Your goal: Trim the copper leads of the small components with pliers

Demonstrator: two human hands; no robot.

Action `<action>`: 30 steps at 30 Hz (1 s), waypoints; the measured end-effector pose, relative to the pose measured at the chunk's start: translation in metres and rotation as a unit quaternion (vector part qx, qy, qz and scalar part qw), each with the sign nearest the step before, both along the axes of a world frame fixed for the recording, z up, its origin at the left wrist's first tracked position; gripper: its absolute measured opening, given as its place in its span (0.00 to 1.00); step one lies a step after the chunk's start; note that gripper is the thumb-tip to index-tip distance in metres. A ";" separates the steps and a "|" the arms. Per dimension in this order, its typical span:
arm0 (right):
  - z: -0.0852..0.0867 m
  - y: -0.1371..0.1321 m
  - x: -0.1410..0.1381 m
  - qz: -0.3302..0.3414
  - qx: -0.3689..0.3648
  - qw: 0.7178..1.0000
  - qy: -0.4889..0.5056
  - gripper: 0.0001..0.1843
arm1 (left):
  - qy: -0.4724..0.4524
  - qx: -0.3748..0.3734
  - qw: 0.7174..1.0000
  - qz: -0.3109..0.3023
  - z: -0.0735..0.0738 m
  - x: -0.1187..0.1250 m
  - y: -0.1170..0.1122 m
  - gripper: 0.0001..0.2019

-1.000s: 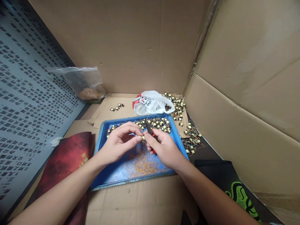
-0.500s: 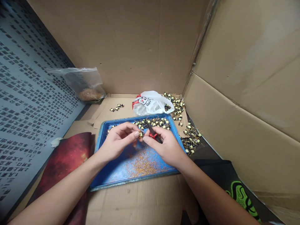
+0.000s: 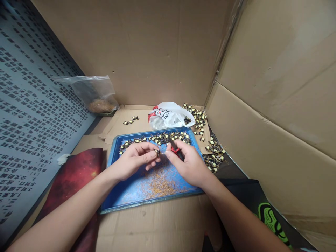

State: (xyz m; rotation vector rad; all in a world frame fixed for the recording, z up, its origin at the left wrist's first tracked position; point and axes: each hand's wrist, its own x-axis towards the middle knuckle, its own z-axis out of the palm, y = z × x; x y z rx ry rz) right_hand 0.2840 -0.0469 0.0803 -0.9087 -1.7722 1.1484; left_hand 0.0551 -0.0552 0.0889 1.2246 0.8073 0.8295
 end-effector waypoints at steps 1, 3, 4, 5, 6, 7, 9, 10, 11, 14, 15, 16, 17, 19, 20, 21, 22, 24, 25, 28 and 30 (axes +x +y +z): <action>0.001 0.001 0.001 -0.011 -0.008 1.000 0.011 0.11 | -0.003 -0.008 1.000 -0.001 -0.001 -0.001 0.001 0.19; 0.001 0.000 0.002 -0.016 -0.039 0.998 0.037 0.11 | -0.007 -0.020 1.000 0.002 -0.002 -0.002 0.002 0.20; 0.000 -0.001 0.001 -0.008 -0.053 0.998 0.042 0.14 | -0.009 -0.023 1.000 0.004 -0.003 -0.002 0.002 0.20; 0.000 -0.002 0.000 0.001 -0.063 0.997 0.041 0.17 | -0.012 -0.025 1.000 0.004 -0.003 -0.002 0.002 0.20; -0.001 -0.003 -0.002 0.010 -0.068 0.997 0.037 0.20 | -0.015 -0.027 1.000 0.004 -0.004 -0.002 0.002 0.20; -0.003 -0.005 -0.004 0.011 -0.066 0.997 0.031 0.19 | -0.018 -0.027 0.999 0.004 -0.004 -0.002 0.002 0.20; -0.006 -0.008 -0.007 -0.015 -0.051 0.998 0.025 0.16 | -0.023 -0.028 0.999 0.008 -0.005 -0.002 0.001 0.20; -0.007 -0.009 -0.009 -0.032 -0.039 0.999 0.015 0.15 | -0.025 -0.029 0.999 0.011 -0.005 -0.001 0.001 0.20; -0.009 -0.009 -0.010 -0.047 -0.022 0.999 0.002 0.13 | -0.028 -0.030 0.999 0.015 -0.005 -0.001 0.001 0.20; -0.010 -0.010 -0.011 -0.076 0.037 0.996 -0.040 0.09 | -0.031 -0.035 0.999 0.024 -0.005 0.001 0.000 0.21; -0.010 -0.009 -0.011 -0.080 0.052 0.994 -0.049 0.07 | -0.030 -0.035 0.999 0.027 -0.005 0.002 0.000 0.21; -0.009 -0.009 -0.011 -0.082 0.062 0.993 -0.056 0.07 | -0.026 -0.033 0.999 0.030 -0.004 0.002 0.000 0.22; -0.007 -0.010 -0.011 -0.083 0.069 0.992 -0.061 0.06 | -0.022 -0.030 0.999 0.034 -0.003 0.003 -0.001 0.22; -0.003 -0.010 -0.011 -0.080 0.073 0.992 -0.068 0.07 | -0.011 -0.022 0.999 0.039 -0.001 0.003 -0.001 0.22; -0.002 -0.011 -0.011 -0.077 0.073 0.992 -0.070 0.08 | -0.007 -0.018 0.999 0.040 0.000 0.003 0.000 0.23; 0.000 -0.011 -0.011 -0.072 0.072 0.992 -0.069 0.08 | -0.003 -0.016 0.999 0.039 0.000 0.003 0.000 0.23; 0.001 -0.012 -0.010 -0.067 0.069 0.993 -0.066 0.08 | -0.001 -0.016 0.999 0.037 0.000 0.002 0.000 0.23; 0.003 -0.012 -0.009 -0.061 0.064 0.995 -0.054 0.09 | 0.002 -0.018 0.999 0.029 -0.001 0.002 0.001 0.23; 0.004 -0.012 -0.009 -0.059 0.060 0.995 -0.046 0.09 | 0.003 -0.019 0.999 0.026 -0.001 0.001 0.001 0.22; 0.004 -0.011 -0.006 -0.045 0.027 0.999 -0.009 0.09 | 0.001 -0.019 1.000 0.021 -0.003 0.000 0.001 0.22; 0.004 -0.011 -0.005 -0.013 -0.023 0.999 0.026 0.07 | 0.001 -0.018 1.000 0.023 -0.003 0.000 0.001 0.23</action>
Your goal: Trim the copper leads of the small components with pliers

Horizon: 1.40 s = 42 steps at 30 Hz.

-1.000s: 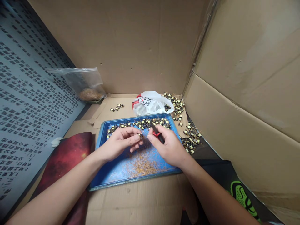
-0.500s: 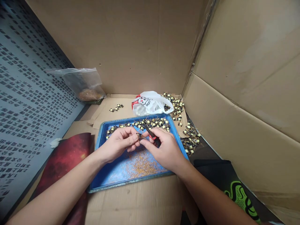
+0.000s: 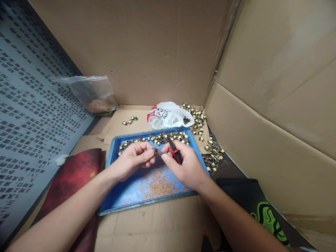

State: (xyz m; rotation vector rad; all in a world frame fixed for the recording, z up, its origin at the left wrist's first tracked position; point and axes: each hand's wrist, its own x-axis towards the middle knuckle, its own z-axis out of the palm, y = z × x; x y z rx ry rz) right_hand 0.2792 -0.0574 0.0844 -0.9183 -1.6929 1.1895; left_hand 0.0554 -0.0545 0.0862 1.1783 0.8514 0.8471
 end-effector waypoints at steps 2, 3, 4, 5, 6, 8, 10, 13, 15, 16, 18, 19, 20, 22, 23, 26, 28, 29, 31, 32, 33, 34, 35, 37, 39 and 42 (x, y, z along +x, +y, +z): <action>0.000 0.001 0.000 0.033 -0.053 0.998 0.029 0.15 | 0.007 0.003 1.000 0.004 0.001 0.000 0.000 0.23; -0.001 0.001 -0.001 0.040 -0.071 0.996 0.038 0.17 | 0.014 0.007 1.000 0.007 0.002 0.001 -0.001 0.23; -0.001 0.002 -0.002 0.039 -0.079 0.995 0.042 0.17 | 0.022 0.013 1.000 0.010 0.003 0.001 -0.001 0.24; -0.001 0.002 -0.003 0.031 -0.077 0.996 0.042 0.15 | 0.031 0.019 0.999 0.011 0.004 0.002 -0.001 0.24; -0.001 0.003 -0.004 0.022 -0.069 0.997 0.038 0.12 | 0.039 0.024 0.999 0.011 0.005 0.002 -0.002 0.24; -0.001 0.004 -0.006 0.009 -0.048 0.998 0.030 0.09 | 0.052 0.028 0.998 0.007 0.006 0.002 -0.002 0.24; 0.000 0.004 -0.006 0.010 -0.036 0.999 0.025 0.09 | 0.055 0.026 0.998 -0.004 0.007 0.002 -0.003 0.24; 0.002 0.005 -0.005 0.031 -0.043 0.998 0.028 0.10 | 0.057 0.022 0.997 -0.047 0.007 0.002 -0.004 0.23; 0.002 0.004 -0.005 0.050 -0.056 0.997 0.033 0.12 | 0.062 0.026 0.994 -0.084 0.007 0.003 -0.005 0.23; 0.002 0.004 -0.005 0.057 -0.060 0.996 0.037 0.13 | 0.065 0.029 0.993 -0.099 0.007 0.003 -0.005 0.23; 0.001 0.004 -0.004 0.066 -0.068 0.995 0.044 0.15 | 0.066 0.036 0.990 -0.116 0.007 0.003 -0.006 0.24; 0.000 0.004 -0.004 0.070 -0.074 0.994 0.049 0.16 | 0.066 0.038 0.990 -0.122 0.008 0.003 -0.006 0.24; -0.001 0.004 -0.004 0.072 -0.084 0.992 0.057 0.17 | 0.067 0.039 0.989 -0.126 0.008 0.003 -0.006 0.24; -0.004 0.004 -0.004 0.071 -0.110 0.988 0.079 0.18 | 0.067 0.040 0.989 -0.129 0.009 0.003 -0.007 0.24; -0.005 0.004 -0.004 0.067 -0.122 0.986 0.087 0.19 | 0.067 0.041 0.989 -0.127 0.009 0.003 -0.007 0.24; -0.005 0.005 -0.004 0.053 -0.139 0.985 0.088 0.20 | 0.064 0.040 0.990 -0.116 0.010 0.004 -0.008 0.24; -0.004 0.006 -0.005 0.049 -0.129 0.988 0.075 0.19 | 0.061 0.038 0.991 -0.113 0.010 0.004 -0.009 0.25; -0.003 0.006 -0.005 0.048 -0.118 0.989 0.070 0.17 | 0.060 0.038 0.991 -0.113 0.010 0.004 -0.009 0.25; -0.002 0.005 -0.004 0.044 -0.083 0.994 0.059 0.14 | 0.058 0.042 0.991 -0.110 0.011 0.005 -0.009 0.25; -0.002 0.005 -0.004 0.038 -0.062 0.996 0.051 0.13 | 0.055 0.045 0.992 -0.109 0.011 0.005 -0.009 0.25; -0.003 0.004 -0.003 0.029 -0.039 0.998 0.037 0.11 | 0.050 0.048 0.992 -0.108 0.011 0.004 -0.009 0.25; -0.003 0.004 -0.003 0.018 -0.014 1.000 0.018 0.10 | 0.045 0.049 0.992 -0.107 0.010 0.004 -0.009 0.24; -0.004 0.003 -0.002 0.005 0.012 1.000 -0.006 0.09 | 0.041 0.049 0.992 -0.107 0.010 0.004 -0.009 0.24; -0.005 0.002 0.000 -0.021 0.064 0.996 -0.052 0.08 | 0.037 0.047 0.992 -0.108 0.008 0.004 -0.008 0.24; -0.004 0.001 0.001 -0.037 0.101 0.991 -0.081 0.08 | 0.035 0.044 0.992 -0.109 0.006 0.003 -0.008 0.24; -0.002 0.001 0.002 -0.032 0.088 0.993 -0.075 0.08 | 0.030 0.036 0.992 -0.120 0.004 0.002 -0.008 0.24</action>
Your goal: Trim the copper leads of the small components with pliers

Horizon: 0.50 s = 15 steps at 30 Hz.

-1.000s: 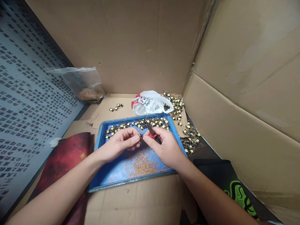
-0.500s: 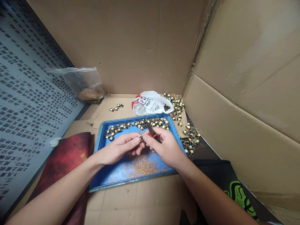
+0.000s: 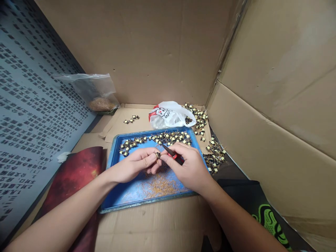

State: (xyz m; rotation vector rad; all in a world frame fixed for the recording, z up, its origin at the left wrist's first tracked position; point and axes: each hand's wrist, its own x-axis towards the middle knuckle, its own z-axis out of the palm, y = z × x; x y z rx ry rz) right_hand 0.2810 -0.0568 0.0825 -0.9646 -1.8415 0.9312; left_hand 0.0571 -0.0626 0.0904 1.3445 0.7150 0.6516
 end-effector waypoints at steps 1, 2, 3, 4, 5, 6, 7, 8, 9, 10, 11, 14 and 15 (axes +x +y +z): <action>0.001 0.000 0.000 0.010 -0.022 1.000 0.011 0.08 | 0.001 -0.001 1.000 -0.004 0.000 0.000 0.000 0.24; 0.002 0.000 0.000 0.021 -0.047 0.998 0.024 0.09 | 0.003 -0.001 1.000 -0.006 -0.001 -0.001 0.000 0.24; 0.003 0.000 0.000 0.031 -0.070 0.996 0.037 0.09 | 0.007 0.000 1.000 -0.009 -0.001 -0.001 0.000 0.24; 0.004 0.000 0.000 0.040 -0.088 0.994 0.047 0.10 | 0.010 0.003 1.000 -0.010 -0.001 -0.001 0.001 0.24; 0.004 0.001 0.000 0.047 -0.100 0.992 0.055 0.10 | 0.014 0.006 1.000 -0.011 -0.001 -0.001 0.001 0.24; 0.005 0.001 -0.001 0.052 -0.108 0.991 0.059 0.10 | 0.019 0.009 1.000 -0.013 -0.001 -0.001 0.001 0.24; 0.005 0.001 -0.001 0.057 -0.113 0.990 0.060 0.10 | 0.023 0.012 1.000 -0.014 -0.001 -0.002 0.001 0.24; 0.006 0.002 -0.001 0.061 -0.117 0.990 0.058 0.10 | 0.029 0.015 0.999 -0.015 0.000 -0.002 0.001 0.24; 0.006 0.002 -0.001 0.065 -0.121 0.989 0.055 0.10 | 0.034 0.018 0.999 -0.016 0.000 -0.002 0.001 0.24; 0.007 0.002 -0.001 0.069 -0.124 0.989 0.052 0.10 | 0.038 0.021 0.999 -0.015 0.000 -0.002 0.002 0.24; 0.007 0.002 -0.001 0.071 -0.125 0.988 0.049 0.10 | 0.041 0.025 0.999 -0.015 0.000 -0.002 0.002 0.24; 0.007 0.002 0.000 0.075 -0.130 0.988 0.041 0.10 | 0.047 0.045 0.998 -0.016 0.001 -0.002 0.002 0.23; 0.007 0.002 0.000 0.075 -0.132 0.988 0.038 0.10 | 0.050 0.055 0.997 -0.016 0.001 -0.002 0.002 0.23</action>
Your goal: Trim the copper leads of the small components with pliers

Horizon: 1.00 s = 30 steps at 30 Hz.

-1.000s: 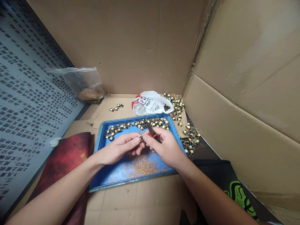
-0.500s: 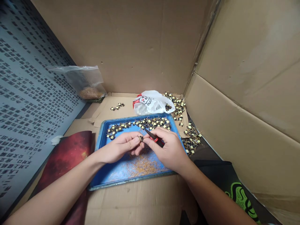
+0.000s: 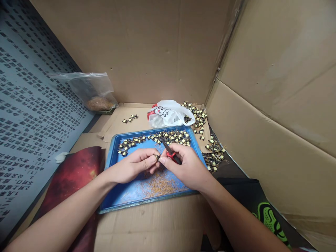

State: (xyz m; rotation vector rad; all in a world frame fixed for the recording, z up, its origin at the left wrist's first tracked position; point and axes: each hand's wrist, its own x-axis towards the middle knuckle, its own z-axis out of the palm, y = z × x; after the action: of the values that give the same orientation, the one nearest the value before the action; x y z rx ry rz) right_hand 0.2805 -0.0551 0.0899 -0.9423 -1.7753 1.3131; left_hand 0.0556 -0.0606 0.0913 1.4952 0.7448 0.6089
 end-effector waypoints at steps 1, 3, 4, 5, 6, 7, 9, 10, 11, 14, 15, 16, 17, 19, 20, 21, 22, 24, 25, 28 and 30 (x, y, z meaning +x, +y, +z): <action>0.000 0.000 0.000 0.001 -0.001 1.000 -0.004 0.10 | 0.004 0.010 1.000 0.001 0.000 0.000 0.000 0.23; -0.001 0.000 0.000 0.001 -0.002 1.000 -0.010 0.10 | 0.012 0.027 1.000 0.005 0.001 0.000 0.000 0.23; -0.001 0.000 0.000 0.001 -0.002 1.000 -0.012 0.10 | 0.017 0.033 0.999 0.007 0.001 0.001 0.000 0.24; -0.001 -0.001 -0.001 0.002 -0.003 1.000 -0.013 0.10 | 0.021 0.039 0.999 0.008 0.000 0.001 0.000 0.24; -0.002 -0.001 -0.001 0.003 -0.005 1.000 -0.013 0.10 | 0.026 0.043 0.999 0.010 0.000 0.001 0.000 0.24; -0.002 -0.001 -0.001 0.004 -0.009 1.000 -0.014 0.10 | 0.031 0.047 0.998 0.012 0.000 0.001 0.000 0.25; -0.003 0.000 -0.001 0.004 -0.017 1.000 -0.013 0.11 | 0.041 0.054 0.998 0.017 -0.001 0.001 -0.001 0.24; -0.003 0.000 -0.002 0.004 -0.021 1.000 -0.009 0.11 | 0.046 0.054 0.997 0.017 -0.002 0.001 -0.001 0.24; -0.003 0.000 -0.002 0.005 -0.025 1.000 -0.004 0.11 | 0.049 0.053 0.997 0.016 -0.002 0.000 -0.001 0.24; -0.003 0.002 -0.001 0.014 -0.043 0.999 0.027 0.12 | 0.051 0.047 0.998 0.007 -0.002 -0.001 -0.001 0.24; -0.003 0.002 -0.001 0.018 -0.055 0.998 0.036 0.13 | 0.051 0.047 0.998 0.005 -0.001 -0.001 0.000 0.24; -0.003 0.002 -0.001 0.020 -0.070 0.996 0.044 0.14 | 0.051 0.049 0.997 0.005 -0.001 -0.001 0.000 0.24; -0.004 0.002 -0.002 0.021 -0.086 0.995 0.049 0.14 | 0.050 0.052 0.997 0.004 0.000 -0.001 0.000 0.24; -0.005 0.001 -0.003 0.019 -0.115 0.992 0.056 0.16 | 0.048 0.056 0.997 0.001 0.001 -0.001 0.001 0.24; -0.006 0.001 -0.003 0.017 -0.124 0.990 0.059 0.16 | 0.047 0.058 0.997 -0.001 0.001 -0.001 0.001 0.24; -0.006 0.000 -0.004 0.014 -0.130 0.990 0.061 0.17 | 0.048 0.060 0.997 -0.003 0.001 -0.001 0.001 0.24; -0.007 0.000 -0.004 0.012 -0.133 0.989 0.062 0.17 | 0.050 0.062 0.997 -0.005 0.001 -0.002 0.001 0.24; -0.008 -0.001 -0.006 0.010 -0.137 0.988 0.064 0.16 | 0.058 0.066 0.996 -0.009 -0.001 -0.003 0.002 0.25; -0.009 -0.001 -0.006 0.009 -0.140 0.988 0.065 0.16 | 0.062 0.068 0.996 -0.012 -0.002 -0.003 0.002 0.25; -0.010 -0.001 -0.007 0.006 -0.156 0.985 0.071 0.17 | 0.067 0.079 0.994 -0.015 -0.003 -0.004 0.003 0.25; -0.010 -0.001 -0.006 0.007 -0.178 0.981 0.079 0.18 | 0.066 0.085 0.994 -0.015 -0.003 -0.004 0.003 0.25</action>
State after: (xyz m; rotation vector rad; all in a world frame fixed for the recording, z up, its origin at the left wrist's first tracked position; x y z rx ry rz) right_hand 0.2746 -0.0560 0.0795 -0.9843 -1.4560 1.7022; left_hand 0.0516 -0.0571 0.0888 1.7131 0.7864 0.5658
